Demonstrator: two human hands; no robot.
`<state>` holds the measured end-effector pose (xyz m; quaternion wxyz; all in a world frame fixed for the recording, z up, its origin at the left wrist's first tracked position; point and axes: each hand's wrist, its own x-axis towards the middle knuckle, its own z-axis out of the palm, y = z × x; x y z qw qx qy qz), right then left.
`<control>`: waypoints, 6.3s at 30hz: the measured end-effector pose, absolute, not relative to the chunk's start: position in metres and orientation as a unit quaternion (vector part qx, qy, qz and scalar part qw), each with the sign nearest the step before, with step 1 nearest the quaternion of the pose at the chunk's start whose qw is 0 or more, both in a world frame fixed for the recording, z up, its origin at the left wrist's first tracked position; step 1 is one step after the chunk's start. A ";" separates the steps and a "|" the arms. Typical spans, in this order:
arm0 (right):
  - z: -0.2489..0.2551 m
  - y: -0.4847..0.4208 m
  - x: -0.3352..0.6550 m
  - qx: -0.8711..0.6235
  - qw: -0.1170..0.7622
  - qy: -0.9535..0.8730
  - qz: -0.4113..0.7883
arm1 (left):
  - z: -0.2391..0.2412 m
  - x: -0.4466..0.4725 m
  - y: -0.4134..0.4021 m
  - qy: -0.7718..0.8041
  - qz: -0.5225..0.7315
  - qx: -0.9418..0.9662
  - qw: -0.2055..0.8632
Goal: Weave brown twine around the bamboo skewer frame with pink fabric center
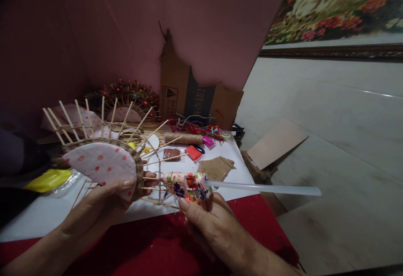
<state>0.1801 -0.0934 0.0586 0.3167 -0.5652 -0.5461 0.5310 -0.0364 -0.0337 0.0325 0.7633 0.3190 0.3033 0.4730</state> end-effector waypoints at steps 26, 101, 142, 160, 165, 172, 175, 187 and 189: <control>0.064 -0.092 0.182 -0.538 0.356 -0.589 0.486 | 0.023 -0.038 -0.030 0.292 0.477 0.313 0.768; -0.002 -0.045 0.300 -0.635 0.155 -0.756 0.028 | 0.041 -0.037 -0.023 0.340 0.523 0.253 0.740; 0.028 -0.048 0.129 -0.477 0.442 -0.739 -0.174 | 0.025 -0.029 -0.035 0.335 0.492 0.336 0.730; 0.020 -0.044 0.128 -0.497 0.444 -0.725 -0.176 | 0.023 -0.028 -0.037 0.355 0.492 0.322 0.727; 0.016 -0.043 0.128 -0.503 0.438 -0.725 -0.170 | 0.023 -0.026 -0.037 0.360 0.489 0.322 0.727; 0.013 -0.041 0.129 -0.483 0.450 -0.732 -0.171 | 0.020 -0.028 -0.036 0.387 0.490 0.304 0.720; 0.013 -0.041 0.130 -0.488 0.446 -0.731 -0.170 | 0.020 -0.028 -0.037 0.396 0.488 0.303 0.716; 0.017 -0.040 0.131 -0.450 0.432 -0.753 -0.209 | 0.032 -0.022 -0.037 0.357 0.497 0.302 0.731; 0.016 -0.040 0.131 -0.453 0.432 -0.752 -0.207 | 0.031 -0.022 -0.037 0.351 0.495 0.299 0.736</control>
